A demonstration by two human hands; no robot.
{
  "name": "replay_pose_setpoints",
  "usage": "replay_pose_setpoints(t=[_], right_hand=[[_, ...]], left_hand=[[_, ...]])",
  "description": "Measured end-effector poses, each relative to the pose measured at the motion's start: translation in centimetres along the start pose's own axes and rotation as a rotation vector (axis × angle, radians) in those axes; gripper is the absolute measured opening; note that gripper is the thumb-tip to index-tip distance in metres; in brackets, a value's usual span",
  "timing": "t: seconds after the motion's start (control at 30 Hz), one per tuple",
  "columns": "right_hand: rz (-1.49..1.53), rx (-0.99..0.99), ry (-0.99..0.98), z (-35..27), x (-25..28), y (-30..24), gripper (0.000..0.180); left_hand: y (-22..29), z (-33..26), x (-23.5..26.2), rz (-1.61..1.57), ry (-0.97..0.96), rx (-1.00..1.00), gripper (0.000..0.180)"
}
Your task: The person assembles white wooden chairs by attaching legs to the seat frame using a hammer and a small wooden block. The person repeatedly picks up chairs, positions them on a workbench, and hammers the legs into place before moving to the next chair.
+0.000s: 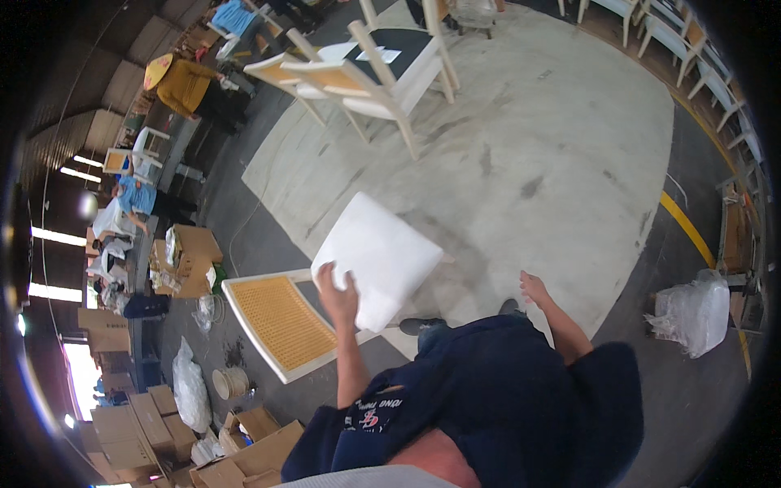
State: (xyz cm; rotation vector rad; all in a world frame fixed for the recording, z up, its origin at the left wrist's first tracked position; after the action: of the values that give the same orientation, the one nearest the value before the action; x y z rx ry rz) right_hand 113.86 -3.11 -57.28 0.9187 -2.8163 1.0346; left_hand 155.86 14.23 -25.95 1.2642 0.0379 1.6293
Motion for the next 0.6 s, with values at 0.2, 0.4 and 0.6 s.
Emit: replay_pose_setpoints(t=[0.2,0.4,0.6], right_hand=[[0.562,-0.052,0.255,-1.9,19.3,7.0,0.064],[0.906,-0.092,0.534,-0.7,33.7,7.7,0.054],[1.047,-0.092,0.756,1.7,50.3,9.4,0.049]], left_hand=[[22.5,-7.9,-20.8,-0.261,-0.580,-0.271,0.043],[27.6,-10.3,-39.2,-0.104,-1.042,-0.469,0.042],[41.5,-7.7,-56.5,0.066,-1.152,-0.675,0.042]])
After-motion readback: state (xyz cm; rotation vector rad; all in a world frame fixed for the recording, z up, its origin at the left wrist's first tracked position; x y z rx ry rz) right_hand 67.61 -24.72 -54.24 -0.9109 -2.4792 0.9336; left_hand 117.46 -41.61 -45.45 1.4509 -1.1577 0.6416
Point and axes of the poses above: each hand's wrist, its own z-axis towards the middle knuckle, its own x-axis out of the back of the hand, y = z × x, the point moved 2 cm from there along z, towards the middle knuckle, and after that the axes turned 7 degrees about y, right-handed, at the moved point
